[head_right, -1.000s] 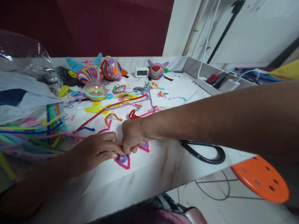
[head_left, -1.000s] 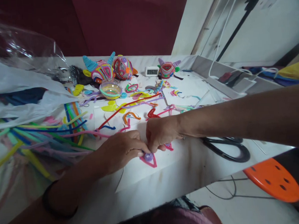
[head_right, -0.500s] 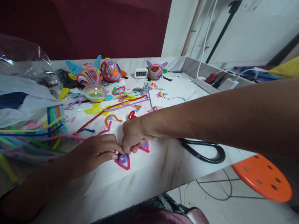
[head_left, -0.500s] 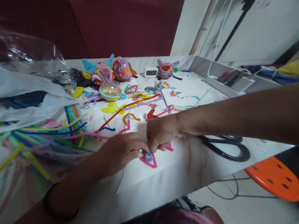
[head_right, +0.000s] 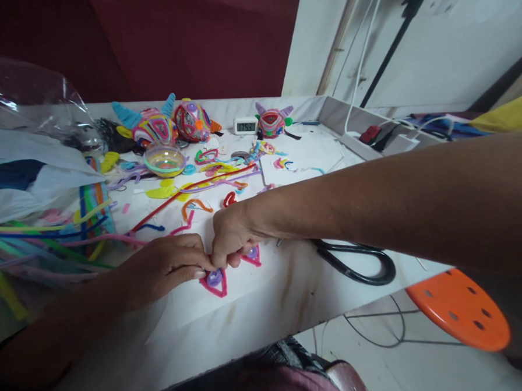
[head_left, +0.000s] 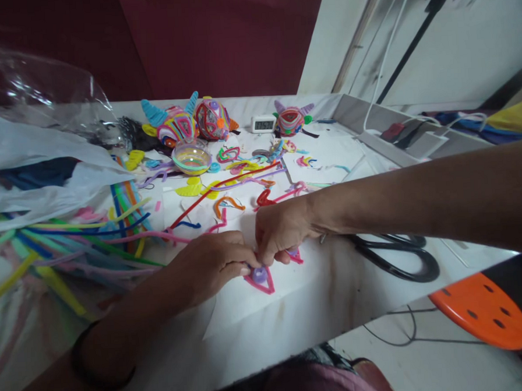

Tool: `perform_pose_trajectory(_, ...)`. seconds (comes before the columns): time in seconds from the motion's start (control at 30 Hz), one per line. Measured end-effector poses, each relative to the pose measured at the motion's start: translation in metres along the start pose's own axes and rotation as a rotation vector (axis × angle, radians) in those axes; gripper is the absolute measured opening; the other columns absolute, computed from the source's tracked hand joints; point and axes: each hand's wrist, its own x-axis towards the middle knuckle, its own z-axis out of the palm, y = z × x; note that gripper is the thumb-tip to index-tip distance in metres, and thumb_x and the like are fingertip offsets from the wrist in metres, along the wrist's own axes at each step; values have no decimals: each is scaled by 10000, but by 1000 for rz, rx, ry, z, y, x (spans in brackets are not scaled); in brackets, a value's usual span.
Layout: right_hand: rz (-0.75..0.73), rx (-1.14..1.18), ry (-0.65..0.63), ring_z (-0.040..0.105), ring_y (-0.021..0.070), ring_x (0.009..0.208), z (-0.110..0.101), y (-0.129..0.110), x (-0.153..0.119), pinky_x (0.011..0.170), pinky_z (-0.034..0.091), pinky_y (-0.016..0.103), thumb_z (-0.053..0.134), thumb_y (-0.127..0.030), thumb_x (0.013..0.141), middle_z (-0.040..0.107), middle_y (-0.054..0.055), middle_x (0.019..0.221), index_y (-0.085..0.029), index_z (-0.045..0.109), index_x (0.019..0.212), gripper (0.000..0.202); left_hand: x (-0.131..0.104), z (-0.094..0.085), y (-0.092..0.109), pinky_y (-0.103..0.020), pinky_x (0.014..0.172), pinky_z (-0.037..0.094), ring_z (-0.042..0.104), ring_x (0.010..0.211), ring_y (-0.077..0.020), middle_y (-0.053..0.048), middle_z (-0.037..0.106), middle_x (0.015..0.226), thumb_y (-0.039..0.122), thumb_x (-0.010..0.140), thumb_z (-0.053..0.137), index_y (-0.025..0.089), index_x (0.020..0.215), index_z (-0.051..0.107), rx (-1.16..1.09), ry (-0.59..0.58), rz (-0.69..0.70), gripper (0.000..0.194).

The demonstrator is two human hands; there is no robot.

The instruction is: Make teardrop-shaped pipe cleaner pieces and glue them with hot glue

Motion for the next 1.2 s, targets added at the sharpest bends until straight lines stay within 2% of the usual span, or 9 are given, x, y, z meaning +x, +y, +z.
perform_pose_trajectory(0.37, -46, -149, 21, 580, 115, 704, -1, -3, -2, 638, 496, 262, 601, -290, 892, 605, -4, 791, -117, 608, 816, 189, -1, 2, -2, -224, 737, 410, 594, 863, -136, -12, 646, 911, 142, 876, 524, 228, 948, 713, -8, 18, 16, 220)
perform_pose_trajectory(0.67, -32, -183, 41, 592, 115, 701, 2, -10, -13, 638, 505, 264, 579, -290, 910, 616, -1, 797, -117, 617, 868, 182, -2, 1, 0, -223, 746, 411, 598, 881, -135, -12, 659, 935, 132, 874, 503, 217, 958, 695, 4, 28, 34, 227)
perform_pose_trajectory(0.87, -37, -151, 42, 600, 128, 741, 2, -6, -9, 671, 511, 286, 586, -302, 904, 625, 8, 831, -121, 625, 895, 186, -1, 0, 1, -222, 747, 409, 601, 866, -130, 0, 664, 925, 126, 859, 517, 213, 966, 669, 5, 47, 21, 206)
perform_pose_trajectory(1.2, -45, -111, 29, 579, 113, 695, 0, -1, -3, 633, 493, 260, 593, -295, 898, 606, -4, 787, -118, 609, 821, 193, -2, 0, 0, -211, 719, 423, 602, 842, -129, -8, 657, 890, 144, 876, 505, 216, 930, 694, 14, 50, 27, 210)
